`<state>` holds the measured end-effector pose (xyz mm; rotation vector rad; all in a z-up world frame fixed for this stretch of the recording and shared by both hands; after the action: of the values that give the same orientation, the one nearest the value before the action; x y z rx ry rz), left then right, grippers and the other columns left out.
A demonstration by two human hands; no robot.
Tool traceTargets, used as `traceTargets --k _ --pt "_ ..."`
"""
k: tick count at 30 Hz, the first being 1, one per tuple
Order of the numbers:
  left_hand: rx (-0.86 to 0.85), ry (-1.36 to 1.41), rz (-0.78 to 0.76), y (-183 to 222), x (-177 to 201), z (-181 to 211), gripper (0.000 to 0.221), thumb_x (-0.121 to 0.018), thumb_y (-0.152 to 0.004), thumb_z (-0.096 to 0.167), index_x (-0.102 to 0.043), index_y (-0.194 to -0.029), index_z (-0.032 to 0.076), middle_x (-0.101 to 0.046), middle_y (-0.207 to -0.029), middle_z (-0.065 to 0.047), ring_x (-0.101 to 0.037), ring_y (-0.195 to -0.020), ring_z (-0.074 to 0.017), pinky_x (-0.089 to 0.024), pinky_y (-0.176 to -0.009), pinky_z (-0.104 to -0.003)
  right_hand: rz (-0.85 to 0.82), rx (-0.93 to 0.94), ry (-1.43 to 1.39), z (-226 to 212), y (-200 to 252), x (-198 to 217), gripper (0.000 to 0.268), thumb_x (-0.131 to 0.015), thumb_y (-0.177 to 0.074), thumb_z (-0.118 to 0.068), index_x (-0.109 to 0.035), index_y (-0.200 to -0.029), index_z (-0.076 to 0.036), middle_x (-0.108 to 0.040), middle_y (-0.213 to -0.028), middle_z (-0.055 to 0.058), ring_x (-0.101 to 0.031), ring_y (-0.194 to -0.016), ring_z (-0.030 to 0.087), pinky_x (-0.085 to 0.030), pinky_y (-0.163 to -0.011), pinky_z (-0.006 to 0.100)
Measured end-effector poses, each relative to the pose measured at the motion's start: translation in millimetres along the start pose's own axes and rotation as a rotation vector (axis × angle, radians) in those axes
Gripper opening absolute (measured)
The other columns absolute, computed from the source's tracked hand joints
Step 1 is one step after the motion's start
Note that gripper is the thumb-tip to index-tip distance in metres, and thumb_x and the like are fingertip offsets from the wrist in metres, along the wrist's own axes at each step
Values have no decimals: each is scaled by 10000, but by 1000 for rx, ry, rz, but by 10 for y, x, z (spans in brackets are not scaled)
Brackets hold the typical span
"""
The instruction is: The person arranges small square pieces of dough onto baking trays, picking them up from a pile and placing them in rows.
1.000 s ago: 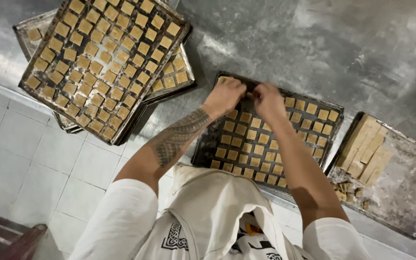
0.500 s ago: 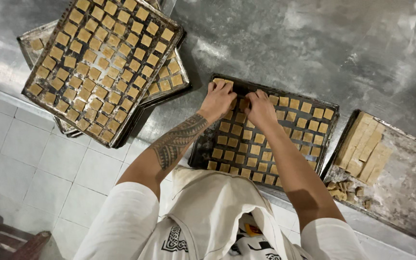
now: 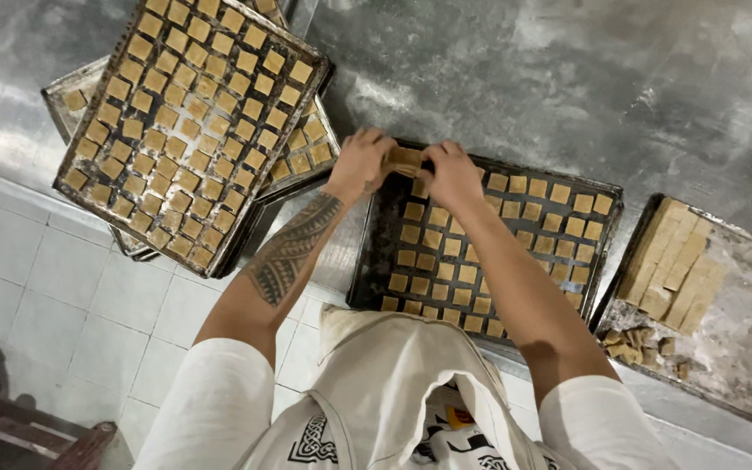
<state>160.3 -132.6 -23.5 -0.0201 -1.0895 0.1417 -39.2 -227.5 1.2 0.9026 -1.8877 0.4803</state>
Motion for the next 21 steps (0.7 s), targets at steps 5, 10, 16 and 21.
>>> traceTargets --k 5,10,16,21 --pt "-63 -91 -6 -103 -57 14 274 -746 -876 250 -688 -1092 93 -617 -1160 -97 -554 -1191 -338 -461 -957 -511 -30 -10 8 0 -194 -109 240 -683 -945 -184 -693 -1150 -59 -629 -1153 129 -599 -1139 353 -528 -947 477" --pt "53 52 -96 -192 -45 -71 218 -752 -874 287 -753 -913 72 -654 -1015 -120 -613 -1056 -332 -497 -889 -481 -10 -4 -90 126 -292 -173 165 -663 -993 -201 -726 -1060 -64 -680 -1053 121 -648 -1011 345 -548 -863 487" --pt "-84 284 40 -281 -42 -208 198 -741 -852 245 -766 -807 54 -706 -779 -133 -679 -797 -324 -521 -753 -434 -36 -205 -304 377 -374 -202 205 -688 -969 -219 -748 -1075 -54 -733 -1035 165 -693 -894 301 -550 -803 442" --pt "250 516 35 -286 7 -177 265 -691 -919 214 -702 -750 10 -718 -731 -127 -715 -692 -240 -546 -660 -360 37 -308 -395 731 -244 84 252 -694 -991 -266 -728 -1099 -41 -751 -942 121 -712 -803 232 -556 -743 381"
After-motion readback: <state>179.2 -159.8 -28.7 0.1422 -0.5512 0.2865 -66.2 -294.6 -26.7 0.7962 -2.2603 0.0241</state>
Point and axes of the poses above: each hand's wrist, its own y-axis away from the middle knuckle, its own x-axis out of the back of the hand, z = x × y, the point moved 1 cm from there along -y, towards the middle knuckle
